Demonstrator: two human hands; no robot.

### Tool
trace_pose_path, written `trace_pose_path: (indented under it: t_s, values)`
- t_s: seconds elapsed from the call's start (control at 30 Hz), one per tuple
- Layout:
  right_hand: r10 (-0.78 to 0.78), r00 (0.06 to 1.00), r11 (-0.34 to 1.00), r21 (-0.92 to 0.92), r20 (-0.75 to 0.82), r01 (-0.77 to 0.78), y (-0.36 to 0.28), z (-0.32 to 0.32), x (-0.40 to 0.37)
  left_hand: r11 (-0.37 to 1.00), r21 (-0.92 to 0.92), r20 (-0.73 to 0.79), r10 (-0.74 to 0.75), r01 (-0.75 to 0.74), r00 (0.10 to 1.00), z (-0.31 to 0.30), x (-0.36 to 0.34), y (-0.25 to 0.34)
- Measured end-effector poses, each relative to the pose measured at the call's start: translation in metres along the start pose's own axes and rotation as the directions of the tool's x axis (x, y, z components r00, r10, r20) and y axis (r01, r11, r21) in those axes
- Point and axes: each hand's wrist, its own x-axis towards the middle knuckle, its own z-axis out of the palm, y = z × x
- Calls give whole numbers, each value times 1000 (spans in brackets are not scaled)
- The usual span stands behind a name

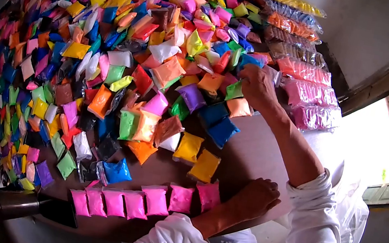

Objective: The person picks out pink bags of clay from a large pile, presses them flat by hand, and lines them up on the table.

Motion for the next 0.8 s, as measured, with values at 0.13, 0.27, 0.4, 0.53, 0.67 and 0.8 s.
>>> trace_pose_path:
  t_s: [0.13,0.27,0.4,0.53,0.67,0.8]
  values:
    - [-156,976,987,-60,-152,149,-18,-2,1,1000,-14,-11,1,-1,1000,-5,0,3]
    - [-58,979,996,-52,196,69,-28,0,14,1000,-19,-11,-23,23,1000,1,1,1]
    - [-53,960,957,-260,274,127,-29,8,24,1000,-19,-20,-3,2,1000,2,1,-2]
    - [11,905,956,-271,425,116,-29,2,33,1000,-1,17,2,-2,1000,0,2,-1]
    - [-82,978,983,-146,190,110,-28,21,28,1000,-10,-17,3,-3,1000,3,0,-2]
    - [-156,988,981,-111,18,157,-16,43,30,998,49,7,-26,26,1000,5,-1,-1]
